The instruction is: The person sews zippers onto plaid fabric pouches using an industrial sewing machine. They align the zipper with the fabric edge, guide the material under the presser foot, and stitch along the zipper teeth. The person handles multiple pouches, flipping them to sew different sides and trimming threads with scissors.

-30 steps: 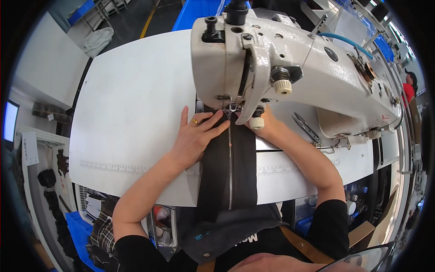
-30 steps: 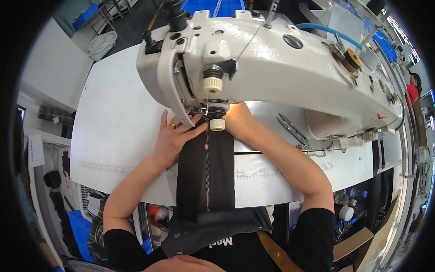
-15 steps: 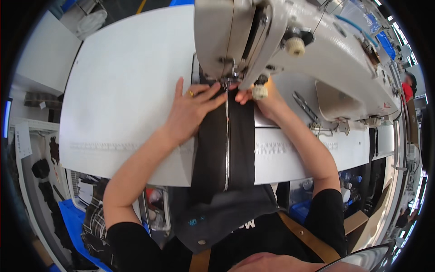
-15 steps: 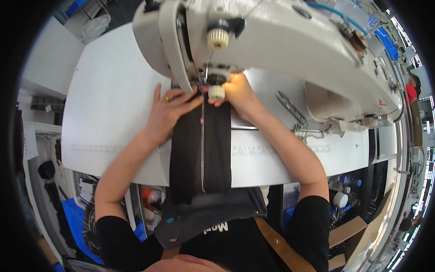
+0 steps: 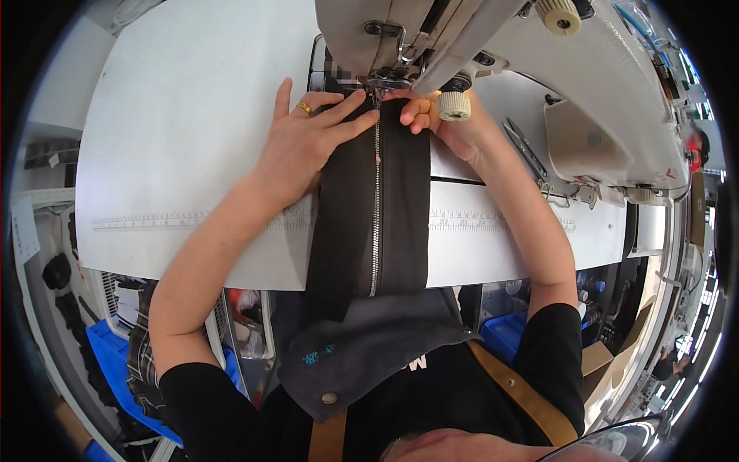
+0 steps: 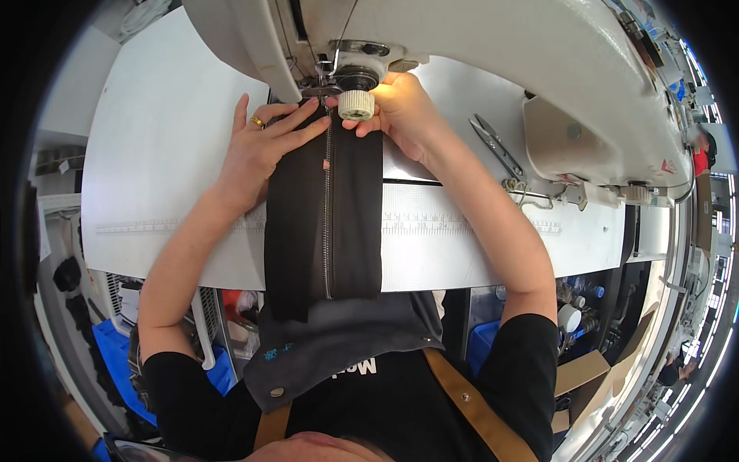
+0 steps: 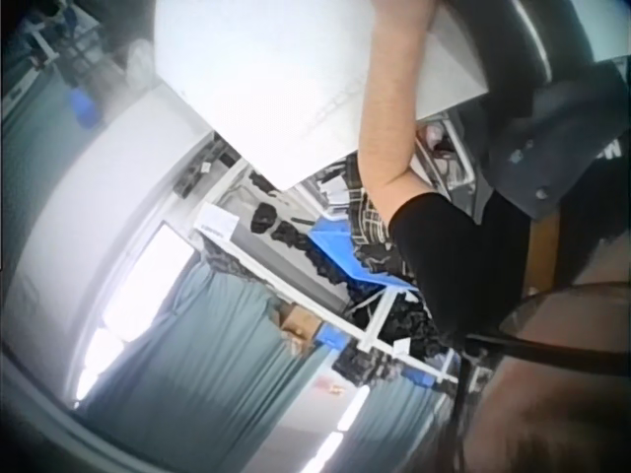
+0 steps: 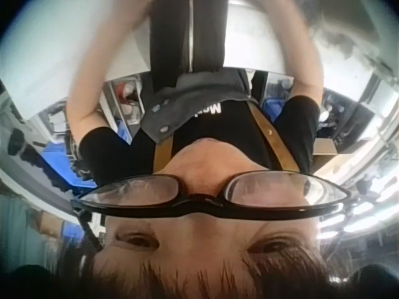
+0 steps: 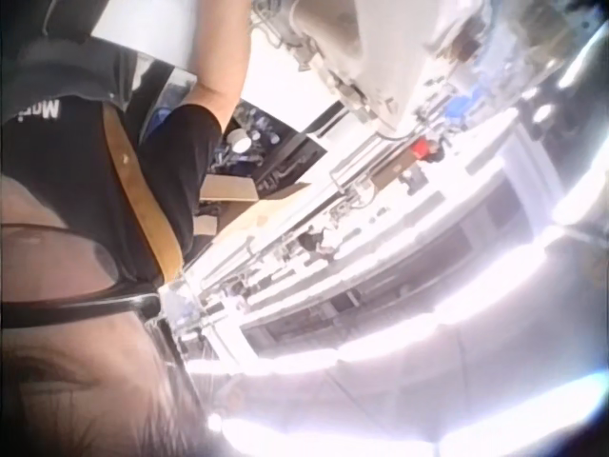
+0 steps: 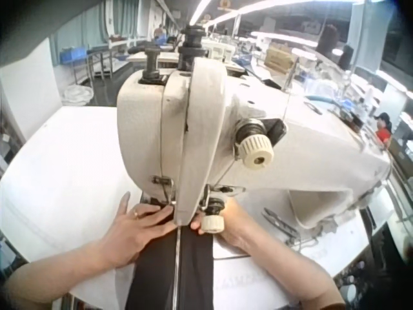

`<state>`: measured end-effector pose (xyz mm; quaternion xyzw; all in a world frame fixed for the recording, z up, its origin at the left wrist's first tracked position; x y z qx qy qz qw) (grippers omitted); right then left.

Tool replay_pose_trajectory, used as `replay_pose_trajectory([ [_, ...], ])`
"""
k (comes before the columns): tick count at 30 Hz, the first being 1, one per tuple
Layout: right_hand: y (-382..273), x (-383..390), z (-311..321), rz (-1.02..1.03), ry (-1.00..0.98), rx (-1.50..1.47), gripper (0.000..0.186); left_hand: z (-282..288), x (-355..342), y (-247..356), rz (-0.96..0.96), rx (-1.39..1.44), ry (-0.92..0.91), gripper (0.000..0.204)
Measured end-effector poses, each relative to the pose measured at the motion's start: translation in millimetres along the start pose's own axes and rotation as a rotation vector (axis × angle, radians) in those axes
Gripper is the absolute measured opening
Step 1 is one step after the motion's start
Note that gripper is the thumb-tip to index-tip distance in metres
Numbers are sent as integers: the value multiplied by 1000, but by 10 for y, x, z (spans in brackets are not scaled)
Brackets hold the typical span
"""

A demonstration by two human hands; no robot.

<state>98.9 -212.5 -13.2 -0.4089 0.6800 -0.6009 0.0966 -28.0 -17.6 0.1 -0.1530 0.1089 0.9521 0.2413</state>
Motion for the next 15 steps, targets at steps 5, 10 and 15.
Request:
replay_pose_trajectory([
  [5, -192, 84, -141, 68, 165, 598, 34, 11, 4, 8, 10, -10, 8, 47],
  [10, 19, -39, 59, 119, -61, 223, 32, -4, -14, 7, -2, 25, 30, 58],
  [15, 52, -43, 10, 204, 10, 150, 33, 11, -1, 16, 14, 6, 10, 47],
])
Point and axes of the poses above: each hand's wrist, its own x-axis away from the middle knuckle, its own z-axis out of the back of the hand, y = z × x, the point moved 1 cm from there along -x, towards the middle knuckle, and after that the axes turned 8 degrees about -z, right-handed, at the moved point
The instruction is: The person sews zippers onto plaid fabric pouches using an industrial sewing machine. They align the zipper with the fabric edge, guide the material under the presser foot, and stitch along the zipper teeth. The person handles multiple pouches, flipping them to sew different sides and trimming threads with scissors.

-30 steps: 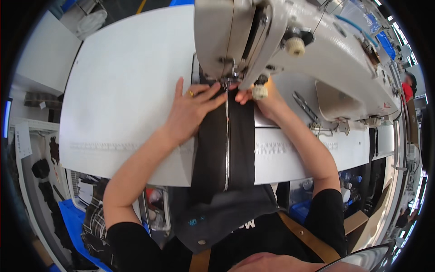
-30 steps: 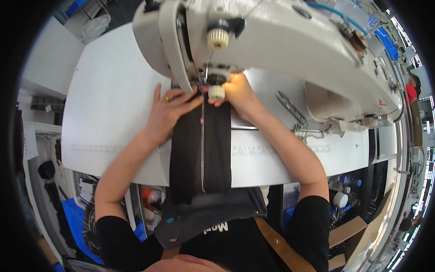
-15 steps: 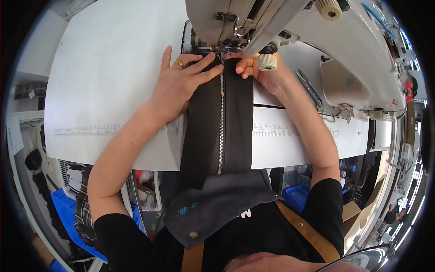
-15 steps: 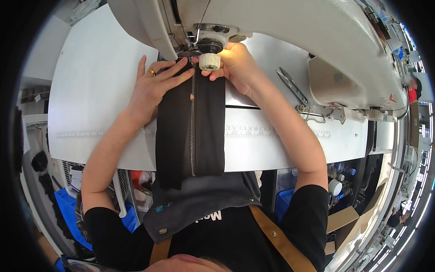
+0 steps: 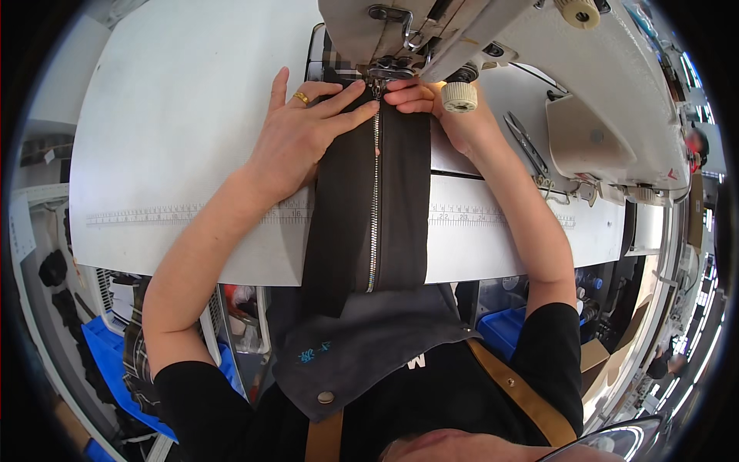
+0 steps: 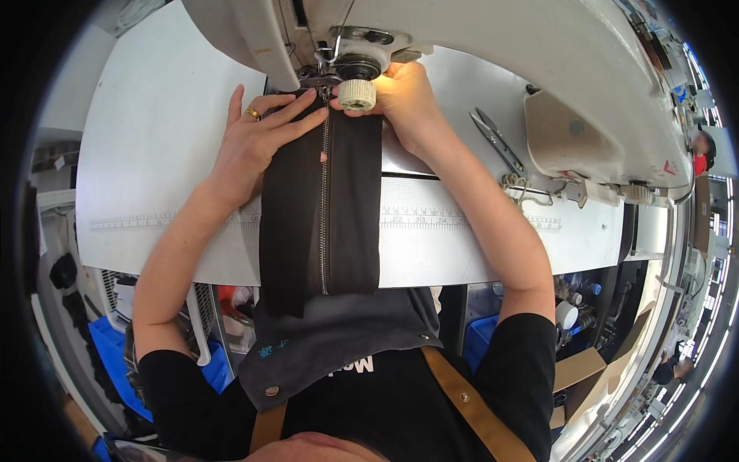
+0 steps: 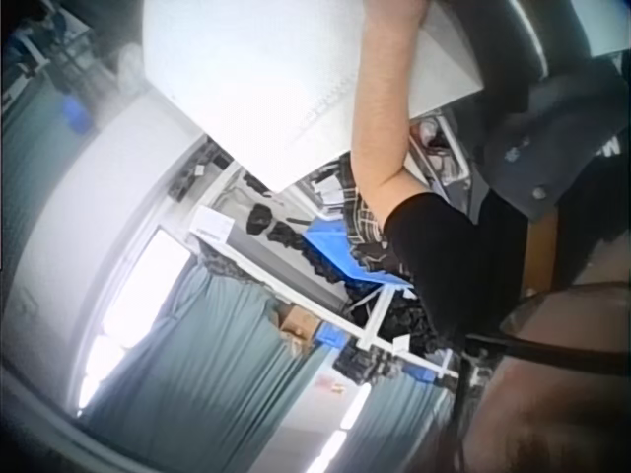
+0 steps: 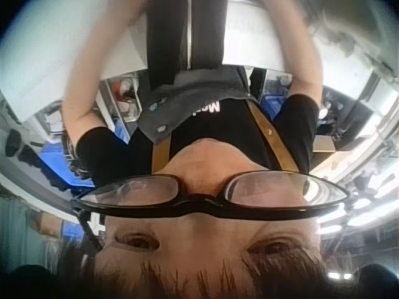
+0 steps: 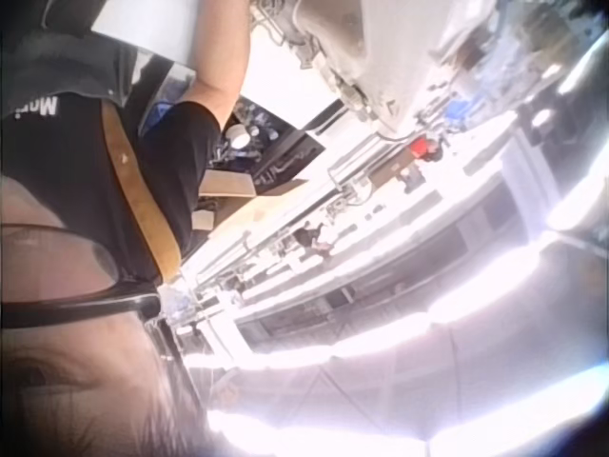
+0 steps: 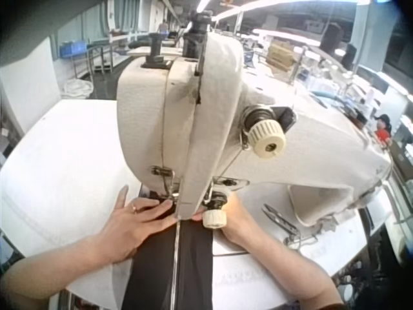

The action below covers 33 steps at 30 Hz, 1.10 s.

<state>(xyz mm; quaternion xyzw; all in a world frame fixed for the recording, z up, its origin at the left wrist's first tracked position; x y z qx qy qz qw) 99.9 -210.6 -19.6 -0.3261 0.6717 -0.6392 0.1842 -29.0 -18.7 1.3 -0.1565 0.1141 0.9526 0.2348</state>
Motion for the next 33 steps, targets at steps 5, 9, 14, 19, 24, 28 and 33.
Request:
replay_pose_trajectory([
  [5, -49, 22, -12, -62, 21, -95, 28, 12, -8, 5, 7, -1, -8, 47],
  [9, -68, 29, 25, -18, 47, 141, 28, 14, -9, 2, 4, -3, -11, 48],
  [14, -202, 85, -85, -88, 87, 293, 31, 10, 8, -1, 8, 24, 2, 59],
  [19, -53, 49, -38, -52, 15, -109, 34, -1, -4, 3, -3, 25, 6, 59],
  [24, -39, 31, -44, -11, 47, -46, 32, 6, 7, 0, -2, 26, 11, 59],
  [28, -34, 14, 65, -63, -2, -116, 30, 1, -8, -4, -15, 26, 15, 59],
  [33, -171, 43, 60, -247, -33, 43, 24, 9, -4, 9, 3, 15, 10, 47],
])
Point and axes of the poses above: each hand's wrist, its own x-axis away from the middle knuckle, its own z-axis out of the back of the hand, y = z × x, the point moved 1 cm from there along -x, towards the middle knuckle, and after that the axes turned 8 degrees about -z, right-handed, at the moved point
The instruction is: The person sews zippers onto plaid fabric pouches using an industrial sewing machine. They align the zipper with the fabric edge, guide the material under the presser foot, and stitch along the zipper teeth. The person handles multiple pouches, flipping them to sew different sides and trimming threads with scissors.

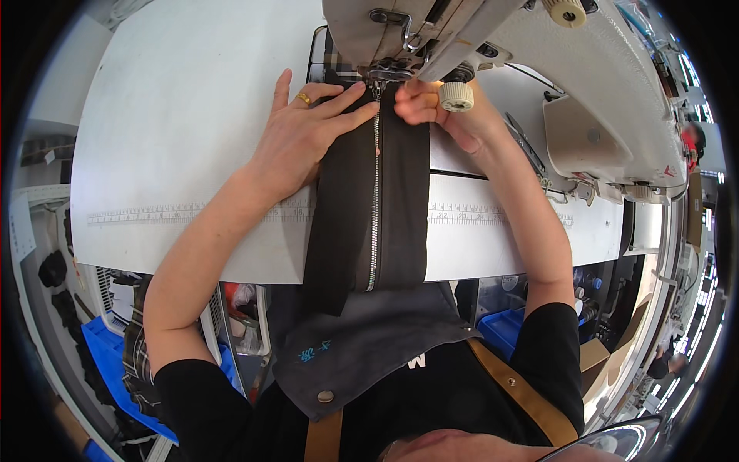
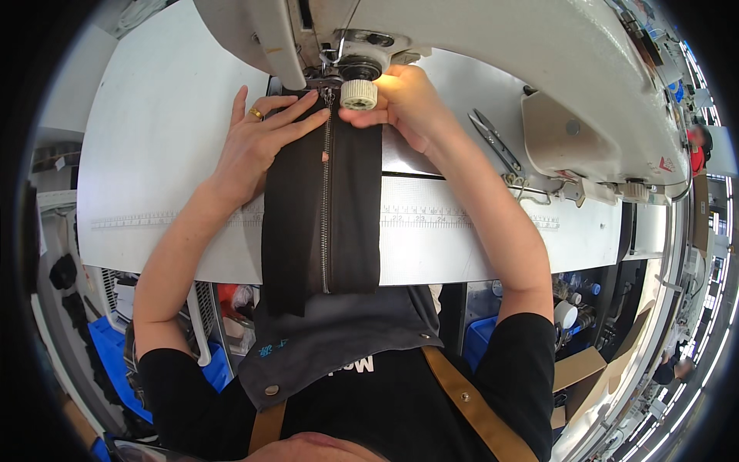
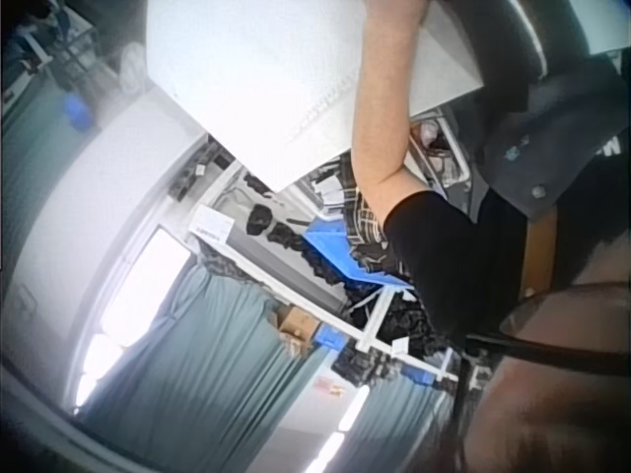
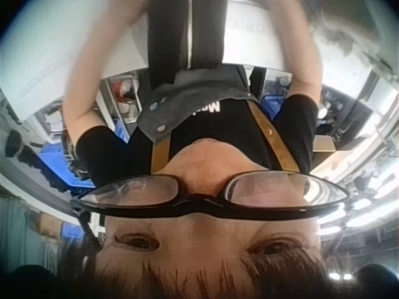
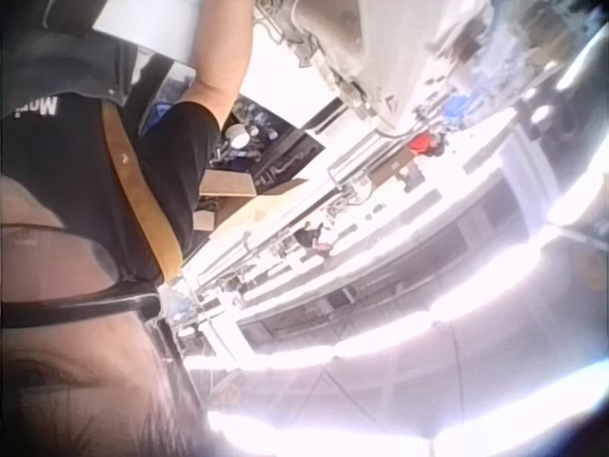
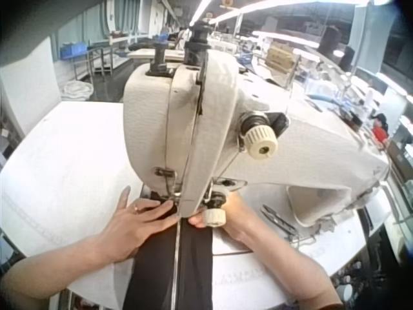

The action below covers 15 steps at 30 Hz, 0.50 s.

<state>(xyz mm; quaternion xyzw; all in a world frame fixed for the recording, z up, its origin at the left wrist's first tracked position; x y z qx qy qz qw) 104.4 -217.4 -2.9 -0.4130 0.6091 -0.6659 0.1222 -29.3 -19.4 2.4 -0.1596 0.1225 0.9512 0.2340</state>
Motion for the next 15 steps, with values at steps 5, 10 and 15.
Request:
replay_pose_trajectory([
  [5, -128, 96, 28, 185, 170, 534, 17, 3, -13, 8, -1, 8, 14, 47],
  [10, -31, 151, -126, 397, 492, 840, 17, -17, 7, -10, -3, 9, 3, 56],
  [15, 20, 51, -297, 392, 391, 830, 18, -17, 2, -6, -4, 6, -2, 57],
])
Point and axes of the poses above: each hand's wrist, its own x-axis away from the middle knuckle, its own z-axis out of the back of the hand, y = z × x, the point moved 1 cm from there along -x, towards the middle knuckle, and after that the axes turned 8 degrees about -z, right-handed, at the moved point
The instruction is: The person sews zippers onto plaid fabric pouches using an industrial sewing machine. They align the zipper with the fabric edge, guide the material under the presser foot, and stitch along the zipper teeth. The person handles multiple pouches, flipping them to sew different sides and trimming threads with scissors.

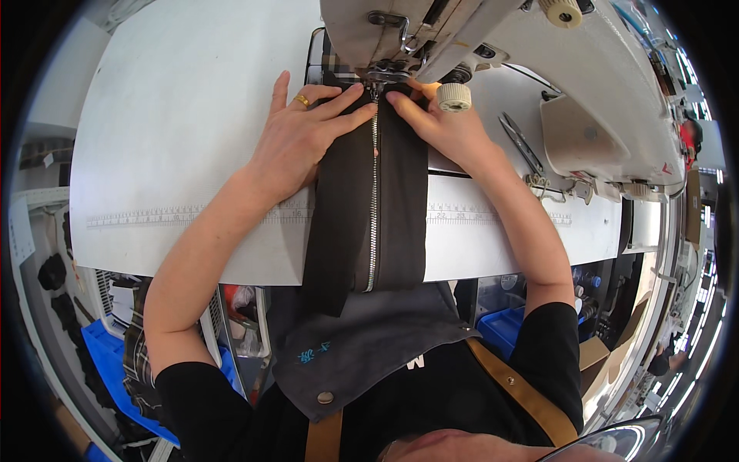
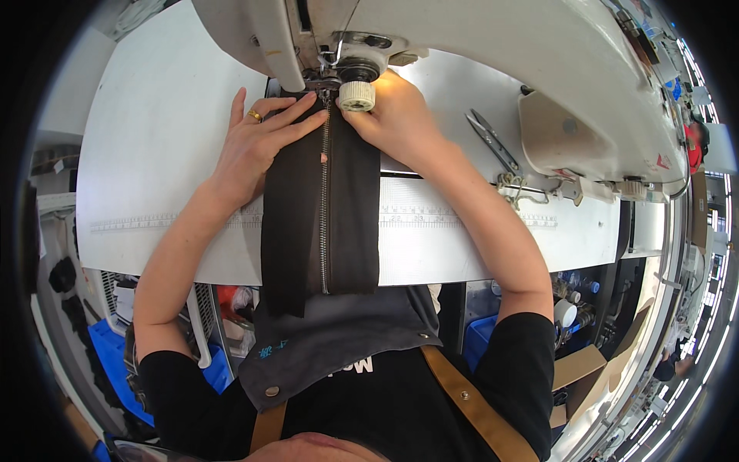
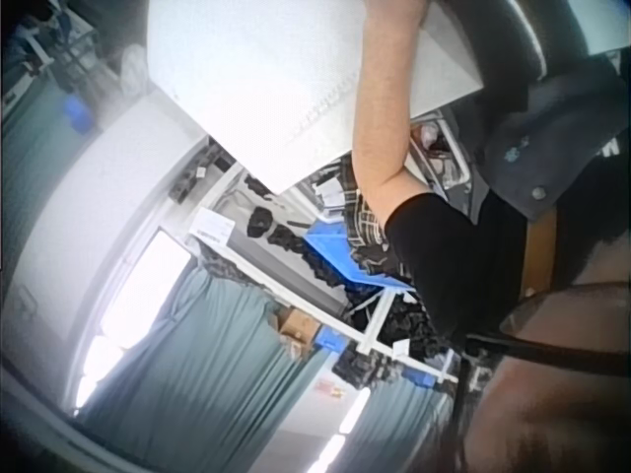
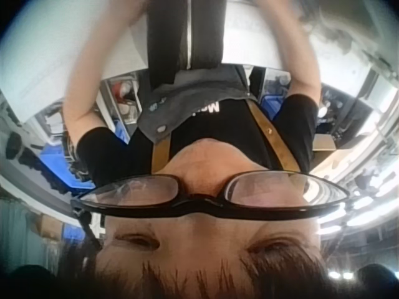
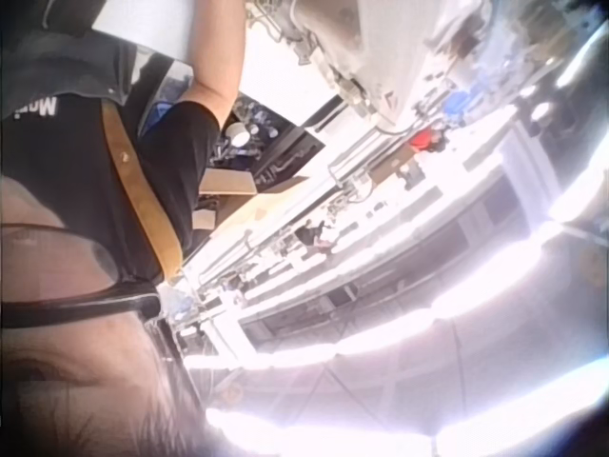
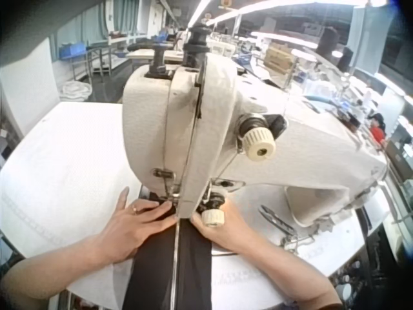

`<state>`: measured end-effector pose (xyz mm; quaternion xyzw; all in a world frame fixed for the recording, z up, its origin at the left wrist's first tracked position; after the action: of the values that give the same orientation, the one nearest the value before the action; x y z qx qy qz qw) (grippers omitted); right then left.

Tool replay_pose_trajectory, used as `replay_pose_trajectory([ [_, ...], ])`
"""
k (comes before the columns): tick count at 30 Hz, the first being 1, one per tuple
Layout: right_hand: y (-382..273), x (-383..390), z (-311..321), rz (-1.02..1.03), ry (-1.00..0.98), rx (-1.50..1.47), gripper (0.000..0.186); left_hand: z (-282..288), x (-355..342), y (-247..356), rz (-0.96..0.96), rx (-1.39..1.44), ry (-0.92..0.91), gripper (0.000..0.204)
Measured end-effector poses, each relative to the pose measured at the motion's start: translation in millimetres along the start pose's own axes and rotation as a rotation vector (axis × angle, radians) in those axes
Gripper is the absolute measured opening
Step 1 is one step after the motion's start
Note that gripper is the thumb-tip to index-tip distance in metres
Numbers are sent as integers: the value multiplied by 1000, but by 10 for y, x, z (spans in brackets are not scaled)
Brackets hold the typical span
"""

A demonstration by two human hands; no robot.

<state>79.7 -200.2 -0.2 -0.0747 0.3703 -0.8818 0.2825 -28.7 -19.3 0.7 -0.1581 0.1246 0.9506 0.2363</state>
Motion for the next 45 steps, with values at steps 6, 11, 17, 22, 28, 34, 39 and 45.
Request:
replay_pose_trajectory([
  [6, 157, -19, -118, -44, 70, -216, 25, -3, 7, -6, -6, -3, 1, 60],
  [11, 335, -124, 39, -370, -381, -915, 36, 4, -9, -3, 0, -27, 3, 45],
  [17, -62, 24, 139, -212, -126, -480, 30, 7, 10, -4, 7, -29, -12, 45],
  [22, 173, -2, -145, -79, -125, -287, 25, -14, -9, 6, -7, -29, 8, 44],
  [28, -1, -6, -69, -146, -136, -164, 27, 45, 54, -29, -10, 35, 98, 46],
  [34, -38, 12, -57, -117, -90, -120, 27, 66, 49, -7, -33, 49, 114, 38],
  [39, 16, 11, -76, -71, -70, -87, 26, 58, 44, -7, -54, 18, 95, 38],
  [45, -22, 4, -55, 12, -38, 15, 25, 53, 44, 6, -48, 17, 80, 38],
])
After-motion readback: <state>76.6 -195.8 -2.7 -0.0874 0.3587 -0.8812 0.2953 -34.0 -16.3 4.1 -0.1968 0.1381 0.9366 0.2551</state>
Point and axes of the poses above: each hand's wrist, its own x-axis away from the middle knuckle, its own z-axis out of the back of the hand, y = z × x, the point moved 1 cm from there along -x, towards the middle knuckle, and after that the axes turned 8 degrees about -z, right-handed, at the moved point
